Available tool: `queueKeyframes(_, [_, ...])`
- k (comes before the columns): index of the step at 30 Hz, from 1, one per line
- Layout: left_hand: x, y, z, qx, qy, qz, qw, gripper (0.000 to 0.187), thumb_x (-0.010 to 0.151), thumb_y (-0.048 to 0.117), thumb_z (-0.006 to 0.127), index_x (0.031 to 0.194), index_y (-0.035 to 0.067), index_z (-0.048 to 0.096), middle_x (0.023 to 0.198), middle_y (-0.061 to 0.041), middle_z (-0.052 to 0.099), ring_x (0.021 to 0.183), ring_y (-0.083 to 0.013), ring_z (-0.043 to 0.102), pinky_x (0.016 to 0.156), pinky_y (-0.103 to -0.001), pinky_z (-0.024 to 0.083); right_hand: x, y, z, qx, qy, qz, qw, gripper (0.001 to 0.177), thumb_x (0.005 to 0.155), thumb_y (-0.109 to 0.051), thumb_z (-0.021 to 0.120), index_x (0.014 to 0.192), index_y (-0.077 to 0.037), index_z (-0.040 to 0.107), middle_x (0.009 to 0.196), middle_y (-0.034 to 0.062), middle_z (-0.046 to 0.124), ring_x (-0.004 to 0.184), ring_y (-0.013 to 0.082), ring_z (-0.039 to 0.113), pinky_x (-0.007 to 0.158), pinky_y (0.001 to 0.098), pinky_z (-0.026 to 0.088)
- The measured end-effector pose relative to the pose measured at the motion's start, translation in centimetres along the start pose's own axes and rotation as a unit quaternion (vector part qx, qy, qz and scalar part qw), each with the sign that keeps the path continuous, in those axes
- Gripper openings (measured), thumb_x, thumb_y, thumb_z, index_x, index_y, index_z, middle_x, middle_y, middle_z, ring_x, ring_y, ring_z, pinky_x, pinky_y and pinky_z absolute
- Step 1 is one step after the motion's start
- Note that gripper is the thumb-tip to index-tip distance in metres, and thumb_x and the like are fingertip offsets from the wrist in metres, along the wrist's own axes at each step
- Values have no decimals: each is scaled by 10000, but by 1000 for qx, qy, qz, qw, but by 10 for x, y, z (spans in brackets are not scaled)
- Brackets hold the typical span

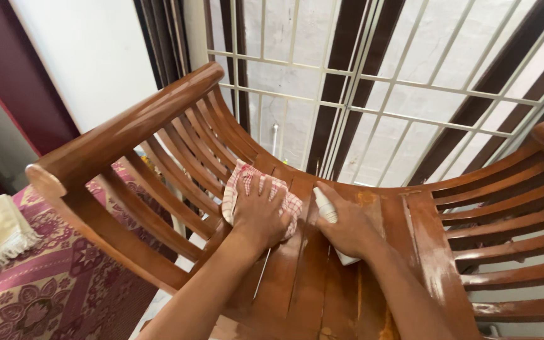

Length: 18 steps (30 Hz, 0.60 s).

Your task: The person sprays a cleaning solution onto a wooden chair and wipes the surface with a cloth. They repeatedly apply the spray and wipe different sections of the chair's seat and backrest to clean the wood.

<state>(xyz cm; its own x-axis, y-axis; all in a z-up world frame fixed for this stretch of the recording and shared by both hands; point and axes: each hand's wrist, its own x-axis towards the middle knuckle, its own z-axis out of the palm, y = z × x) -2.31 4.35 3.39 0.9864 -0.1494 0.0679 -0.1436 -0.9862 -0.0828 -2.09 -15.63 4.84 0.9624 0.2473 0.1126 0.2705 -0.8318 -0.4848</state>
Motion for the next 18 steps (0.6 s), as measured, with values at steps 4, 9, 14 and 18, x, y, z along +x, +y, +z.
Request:
queueKeyframes(4, [-37,7,15,5,39,33,999,736,984,530,402,1551,69,326,1613,-197,303,1500,-413,201,1199,-600,88,-1,1,1,-7,6,-8,1000,824,799,-337,638,1573,-307,356,1147,208,732,1095,366,688,1051,465,449])
queueKeyframes(9, [-44,30,34,-37,65,38,997,793,981,502,398,1537,-52,290,1600,-233,306,1496,-410,209,1207,-553,100,1,6,4,41,23,-20,999,810,806,-332,647,1565,-268,370,1235,231,682,1128,383,666,1001,442,504])
queueKeyframes(14, [-1,36,27,-46,27,30,998,827,978,522,391,1541,-68,252,1622,-252,244,1506,-412,180,1207,-541,89,3,8,5,23,19,-35,999,838,790,-326,653,1571,-265,358,1251,226,681,1134,383,660,1004,444,495])
queueKeyframes(18, [13,22,15,-45,-6,3,999,794,969,526,395,1551,-2,281,1633,-236,242,1517,-405,186,1220,-566,92,-1,-2,-2,2,-2,1,1000,818,816,-350,645,1577,-302,347,1213,206,711,1134,356,670,1045,437,470])
